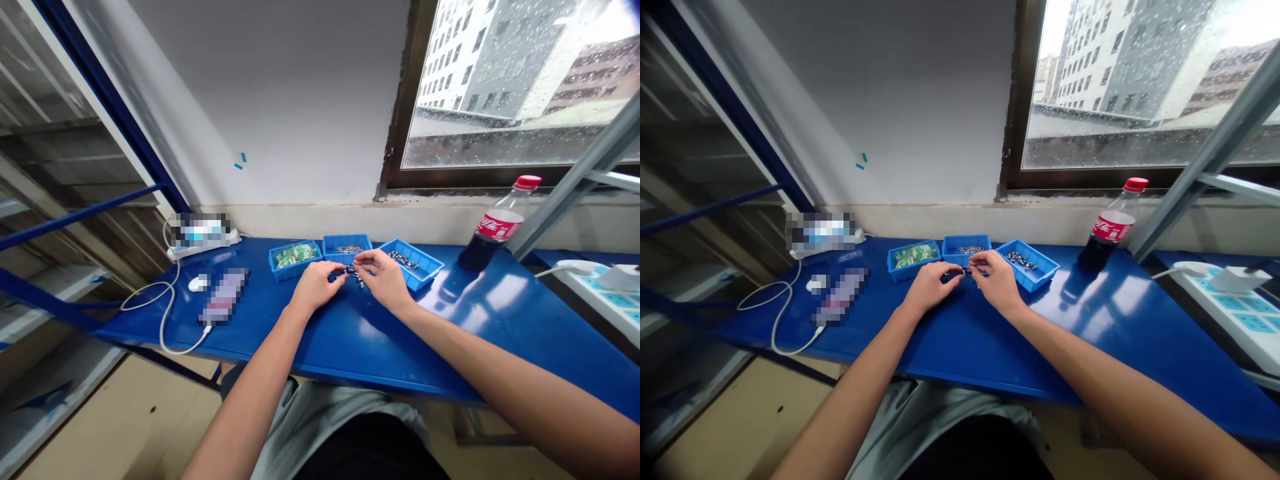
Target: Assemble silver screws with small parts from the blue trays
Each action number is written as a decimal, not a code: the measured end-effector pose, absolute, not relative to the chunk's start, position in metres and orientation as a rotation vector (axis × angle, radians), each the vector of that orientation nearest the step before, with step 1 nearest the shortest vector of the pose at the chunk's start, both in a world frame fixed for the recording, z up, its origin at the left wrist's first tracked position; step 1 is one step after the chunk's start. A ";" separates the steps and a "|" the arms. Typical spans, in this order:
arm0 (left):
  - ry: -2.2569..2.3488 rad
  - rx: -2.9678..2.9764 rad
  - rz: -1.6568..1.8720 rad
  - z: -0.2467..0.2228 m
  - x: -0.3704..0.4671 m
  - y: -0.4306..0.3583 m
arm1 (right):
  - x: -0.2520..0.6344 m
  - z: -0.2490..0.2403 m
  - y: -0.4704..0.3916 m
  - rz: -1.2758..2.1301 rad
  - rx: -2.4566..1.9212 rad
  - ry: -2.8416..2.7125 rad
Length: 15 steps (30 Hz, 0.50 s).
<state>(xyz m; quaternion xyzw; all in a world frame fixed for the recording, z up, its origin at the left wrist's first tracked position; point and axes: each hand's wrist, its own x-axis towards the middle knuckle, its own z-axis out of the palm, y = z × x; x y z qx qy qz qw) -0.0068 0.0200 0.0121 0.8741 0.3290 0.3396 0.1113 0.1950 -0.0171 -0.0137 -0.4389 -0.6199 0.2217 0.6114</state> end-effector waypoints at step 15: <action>0.940 2.648 1.027 0.003 -0.002 0.020 | 0.189 -0.010 -0.024 0.624 -1.117 -1.480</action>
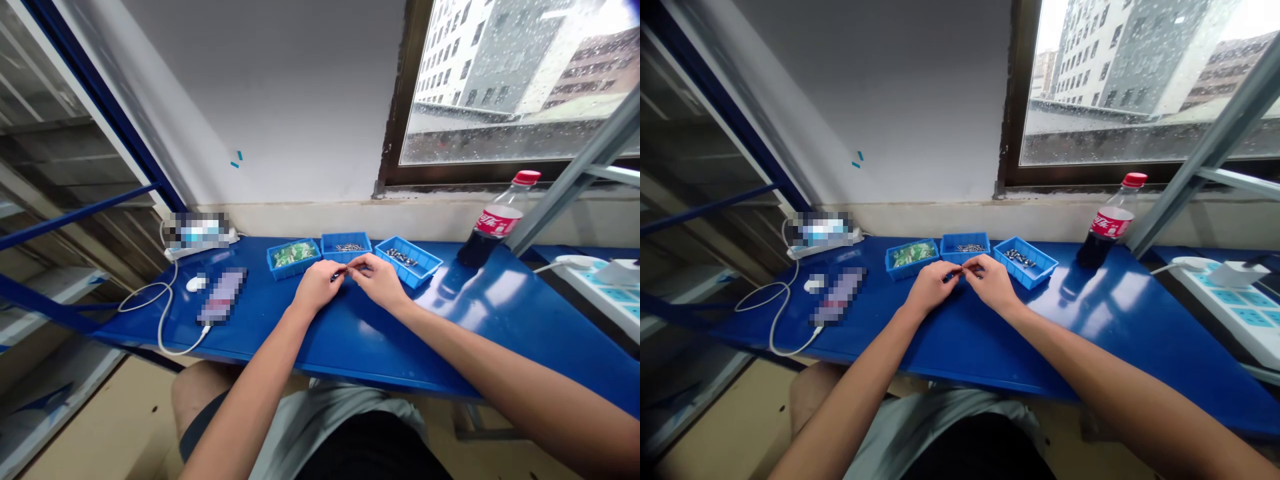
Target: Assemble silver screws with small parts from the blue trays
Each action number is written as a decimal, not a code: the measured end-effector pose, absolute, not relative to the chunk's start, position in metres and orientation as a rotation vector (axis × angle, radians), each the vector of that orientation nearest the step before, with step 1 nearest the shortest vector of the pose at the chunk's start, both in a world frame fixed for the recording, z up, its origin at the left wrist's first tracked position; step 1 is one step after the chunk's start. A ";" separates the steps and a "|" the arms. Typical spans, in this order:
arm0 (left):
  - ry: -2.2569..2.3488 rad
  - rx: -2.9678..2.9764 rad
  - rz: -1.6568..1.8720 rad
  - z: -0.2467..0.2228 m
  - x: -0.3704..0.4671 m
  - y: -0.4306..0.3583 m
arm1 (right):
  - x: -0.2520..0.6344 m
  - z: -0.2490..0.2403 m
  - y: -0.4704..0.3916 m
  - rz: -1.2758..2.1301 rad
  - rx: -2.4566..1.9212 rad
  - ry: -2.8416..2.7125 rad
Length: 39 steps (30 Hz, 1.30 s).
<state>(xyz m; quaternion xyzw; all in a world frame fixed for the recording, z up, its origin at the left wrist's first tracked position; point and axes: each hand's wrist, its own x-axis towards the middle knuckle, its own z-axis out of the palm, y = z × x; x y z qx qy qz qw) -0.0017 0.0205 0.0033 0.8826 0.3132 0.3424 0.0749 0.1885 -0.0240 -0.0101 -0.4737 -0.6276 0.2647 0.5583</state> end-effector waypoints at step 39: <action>1.065 2.458 1.089 0.013 0.003 0.012 | 0.193 -0.006 -0.022 0.622 -1.123 -1.516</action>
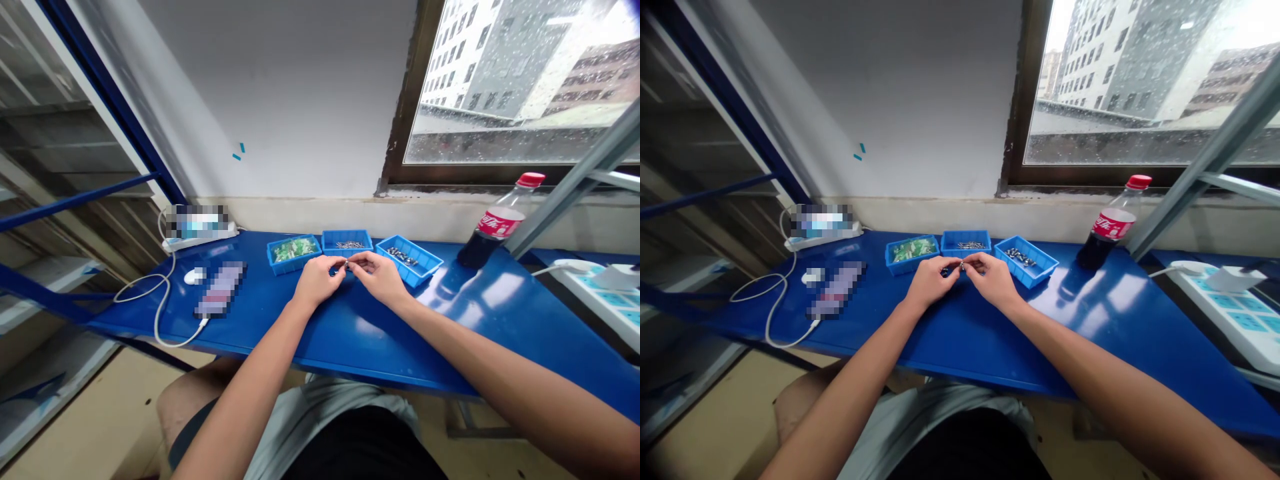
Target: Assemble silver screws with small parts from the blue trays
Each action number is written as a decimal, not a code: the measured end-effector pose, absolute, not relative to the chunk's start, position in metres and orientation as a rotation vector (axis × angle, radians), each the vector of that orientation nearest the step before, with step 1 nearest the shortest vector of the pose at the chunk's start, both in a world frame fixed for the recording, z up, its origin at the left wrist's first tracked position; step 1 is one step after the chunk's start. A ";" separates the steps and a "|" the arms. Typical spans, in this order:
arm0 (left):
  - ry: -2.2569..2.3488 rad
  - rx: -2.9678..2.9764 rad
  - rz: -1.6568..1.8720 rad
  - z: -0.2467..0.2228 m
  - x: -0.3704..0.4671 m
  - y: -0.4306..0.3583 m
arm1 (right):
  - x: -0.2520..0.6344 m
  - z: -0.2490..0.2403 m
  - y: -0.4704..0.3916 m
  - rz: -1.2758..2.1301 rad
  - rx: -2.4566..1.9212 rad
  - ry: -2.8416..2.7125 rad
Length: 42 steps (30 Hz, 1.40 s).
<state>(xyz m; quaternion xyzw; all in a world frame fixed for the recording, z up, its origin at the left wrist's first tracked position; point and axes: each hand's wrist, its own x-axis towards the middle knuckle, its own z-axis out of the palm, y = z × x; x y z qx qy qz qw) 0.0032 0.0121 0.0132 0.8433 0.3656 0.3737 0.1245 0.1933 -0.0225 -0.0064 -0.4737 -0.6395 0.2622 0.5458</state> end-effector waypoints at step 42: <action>1.040 2.635 0.944 0.006 -0.003 0.022 | 0.220 0.016 -0.033 -0.136 -1.719 -2.214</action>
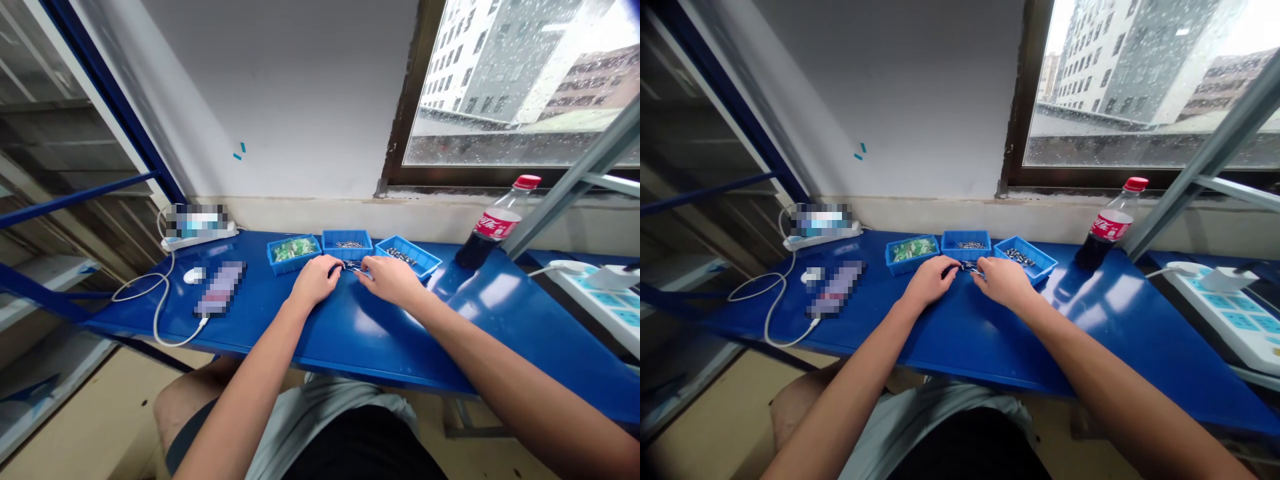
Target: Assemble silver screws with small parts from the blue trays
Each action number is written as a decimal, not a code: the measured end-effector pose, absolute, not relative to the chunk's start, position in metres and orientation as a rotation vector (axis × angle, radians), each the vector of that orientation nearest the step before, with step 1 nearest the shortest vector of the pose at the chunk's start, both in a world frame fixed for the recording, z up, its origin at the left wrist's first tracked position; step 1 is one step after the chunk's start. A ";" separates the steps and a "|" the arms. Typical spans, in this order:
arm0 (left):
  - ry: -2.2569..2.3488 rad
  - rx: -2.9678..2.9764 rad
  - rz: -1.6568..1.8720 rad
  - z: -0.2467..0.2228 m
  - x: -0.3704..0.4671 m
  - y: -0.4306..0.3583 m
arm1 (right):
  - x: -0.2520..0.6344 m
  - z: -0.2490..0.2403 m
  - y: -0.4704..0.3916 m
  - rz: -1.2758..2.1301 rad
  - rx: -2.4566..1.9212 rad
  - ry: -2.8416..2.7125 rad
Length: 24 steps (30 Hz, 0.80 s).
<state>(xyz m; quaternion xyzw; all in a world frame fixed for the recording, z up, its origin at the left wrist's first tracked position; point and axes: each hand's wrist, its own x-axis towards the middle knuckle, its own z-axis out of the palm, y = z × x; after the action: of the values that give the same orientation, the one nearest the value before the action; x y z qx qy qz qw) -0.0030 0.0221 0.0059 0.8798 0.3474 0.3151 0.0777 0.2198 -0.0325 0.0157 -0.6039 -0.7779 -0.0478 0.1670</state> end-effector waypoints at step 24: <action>0.916 2.574 1.364 0.026 0.037 0.020 | 0.219 -0.004 -0.017 0.074 -1.369 -2.007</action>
<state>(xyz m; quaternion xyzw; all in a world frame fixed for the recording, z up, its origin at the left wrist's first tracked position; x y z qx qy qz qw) 0.0370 0.0196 0.0260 0.8421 0.2996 0.4462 0.0439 0.2195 -0.0165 -0.0040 -0.5280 -0.7741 0.0287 0.3481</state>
